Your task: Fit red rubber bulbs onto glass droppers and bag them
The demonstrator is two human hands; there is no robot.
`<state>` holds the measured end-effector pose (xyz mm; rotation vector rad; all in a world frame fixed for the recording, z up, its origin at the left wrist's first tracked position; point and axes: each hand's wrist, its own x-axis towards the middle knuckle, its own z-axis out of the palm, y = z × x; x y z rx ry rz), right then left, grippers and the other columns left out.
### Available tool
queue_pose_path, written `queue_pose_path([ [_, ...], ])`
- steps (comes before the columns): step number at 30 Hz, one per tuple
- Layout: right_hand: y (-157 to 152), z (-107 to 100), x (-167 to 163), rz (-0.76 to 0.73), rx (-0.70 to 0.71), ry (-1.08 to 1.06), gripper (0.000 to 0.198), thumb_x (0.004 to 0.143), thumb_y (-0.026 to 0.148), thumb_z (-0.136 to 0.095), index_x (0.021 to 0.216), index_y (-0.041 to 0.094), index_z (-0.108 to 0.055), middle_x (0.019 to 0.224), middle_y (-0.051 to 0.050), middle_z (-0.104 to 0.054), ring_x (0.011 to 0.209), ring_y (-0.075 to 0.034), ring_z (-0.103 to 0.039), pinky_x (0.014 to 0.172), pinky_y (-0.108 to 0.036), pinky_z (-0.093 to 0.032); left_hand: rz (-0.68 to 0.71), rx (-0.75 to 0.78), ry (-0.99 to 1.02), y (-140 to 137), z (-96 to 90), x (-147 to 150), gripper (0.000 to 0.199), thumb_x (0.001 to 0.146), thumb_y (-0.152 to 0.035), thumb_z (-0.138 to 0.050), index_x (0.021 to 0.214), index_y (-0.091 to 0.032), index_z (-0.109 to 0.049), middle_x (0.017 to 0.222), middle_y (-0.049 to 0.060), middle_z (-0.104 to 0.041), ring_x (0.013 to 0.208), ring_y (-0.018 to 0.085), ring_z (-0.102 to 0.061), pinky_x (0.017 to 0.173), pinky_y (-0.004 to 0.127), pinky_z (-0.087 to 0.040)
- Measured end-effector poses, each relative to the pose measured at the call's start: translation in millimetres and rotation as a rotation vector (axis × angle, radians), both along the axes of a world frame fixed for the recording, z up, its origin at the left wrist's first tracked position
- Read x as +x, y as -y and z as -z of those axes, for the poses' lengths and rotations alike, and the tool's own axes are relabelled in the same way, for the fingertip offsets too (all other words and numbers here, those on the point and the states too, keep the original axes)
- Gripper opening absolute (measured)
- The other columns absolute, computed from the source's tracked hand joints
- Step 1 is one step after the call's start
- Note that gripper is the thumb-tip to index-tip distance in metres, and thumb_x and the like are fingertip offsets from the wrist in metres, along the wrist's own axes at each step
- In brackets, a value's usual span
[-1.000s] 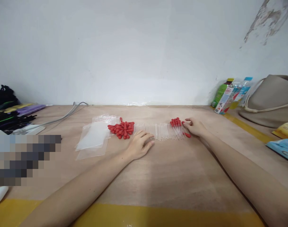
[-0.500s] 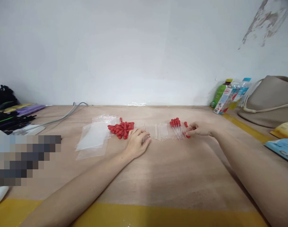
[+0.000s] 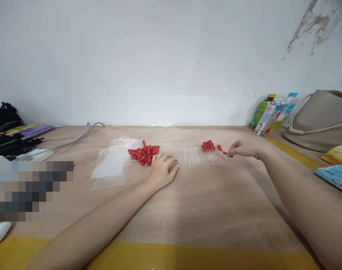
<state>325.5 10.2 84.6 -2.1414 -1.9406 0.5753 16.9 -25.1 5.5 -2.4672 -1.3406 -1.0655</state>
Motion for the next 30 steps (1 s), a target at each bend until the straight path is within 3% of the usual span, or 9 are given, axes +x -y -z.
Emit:
queue_pose_path([
  [4, 9.1, -13.6, -7.2, 0.058, 0.07, -0.037, 0.008, 0.058, 0.027, -0.062, 0.057, 0.019, -0.063, 0.06, -0.003, -0.057, 0.057, -0.015, -0.05, 0.046, -0.024, -0.034, -0.023, 0.006, 0.002, -0.7, 1.0, 0.6, 0.015, 0.079, -0.029, -0.055, 0.09, -0.022, -0.063, 0.093, 0.003, -0.06, 0.092, 0.02, -0.049, 0.08, 0.037, -0.031],
  [7, 5.5, -4.7, -19.7, -0.013, 0.195, -0.162, 0.011, 0.06, 0.028, -0.061, 0.056, 0.017, -0.059, 0.055, -0.001, -0.054, 0.053, -0.012, -0.047, 0.046, -0.023, -0.034, -0.052, 0.013, 0.006, -1.2, 1.1, 1.4, 0.015, 0.078, -0.03, -0.056, 0.089, -0.022, -0.063, 0.093, 0.003, -0.06, 0.093, 0.02, -0.049, 0.08, 0.036, -0.031],
  [9, 2.5, 11.7, -37.2, -0.087, 0.347, -0.316, 0.014, 0.064, 0.03, -0.06, 0.065, 0.016, -0.06, 0.057, -0.001, -0.055, 0.053, -0.012, -0.048, 0.047, -0.023, -0.036, -0.094, 0.018, 0.015, -1.6, 0.7, 1.7, 0.016, 0.077, -0.03, -0.057, 0.089, -0.022, -0.063, 0.094, 0.003, -0.06, 0.094, 0.02, -0.048, 0.08, 0.037, -0.03],
  [12, 5.8, 46.4, -74.5, -0.157, 0.597, -0.48, 0.028, 0.07, 0.029, -0.057, 0.093, 0.015, -0.058, 0.07, -0.002, -0.058, 0.057, -0.012, -0.05, 0.052, -0.025, -0.041, -0.178, 0.025, 0.025, -2.0, 0.1, 1.3, 0.018, 0.075, -0.031, -0.059, 0.09, -0.021, -0.062, 0.097, 0.004, -0.059, 0.095, 0.022, -0.048, 0.08, 0.038, -0.03],
  [16, 24.0, 84.3, -113.2, -0.397, 0.868, -0.329, 0.019, 0.078, 0.023, -0.048, 0.093, 0.016, -0.059, 0.078, -0.006, -0.056, 0.071, -0.016, -0.052, 0.066, -0.03, -0.043, -0.247, 0.021, 0.015, -1.6, -0.8, 0.2, 0.021, 0.075, -0.032, -0.058, 0.093, -0.022, -0.06, 0.101, 0.005, -0.058, 0.097, 0.023, -0.046, 0.077, 0.037, -0.03],
  [20, 33.6, 94.6, -118.8, -0.572, 0.914, -0.214, 0.016, 0.079, 0.02, -0.048, 0.089, 0.017, -0.06, 0.075, -0.005, -0.054, 0.071, -0.016, -0.05, 0.065, -0.03, -0.041, -0.26, -0.018, -0.032, -4.0, -4.2, 2.7, 0.021, 0.078, -0.033, -0.055, 0.095, -0.022, -0.06, 0.104, 0.005, -0.056, 0.099, 0.023, -0.044, 0.079, 0.037, -0.03],
  [30, 35.4, 88.3, -113.4, -0.626, 0.844, -0.149, 0.017, 0.066, 0.009, -0.05, 0.078, 0.018, -0.059, 0.073, -0.003, -0.054, 0.069, -0.015, -0.047, 0.065, -0.03, -0.038, -0.362, -0.117, -0.103, -44.2, -10.9, 22.8, 0.023, 0.072, -0.039, -0.056, 0.075, -0.018, -0.065, 0.104, 0.012, -0.054, 0.101, 0.031, -0.043, 0.083, 0.046, -0.031],
])
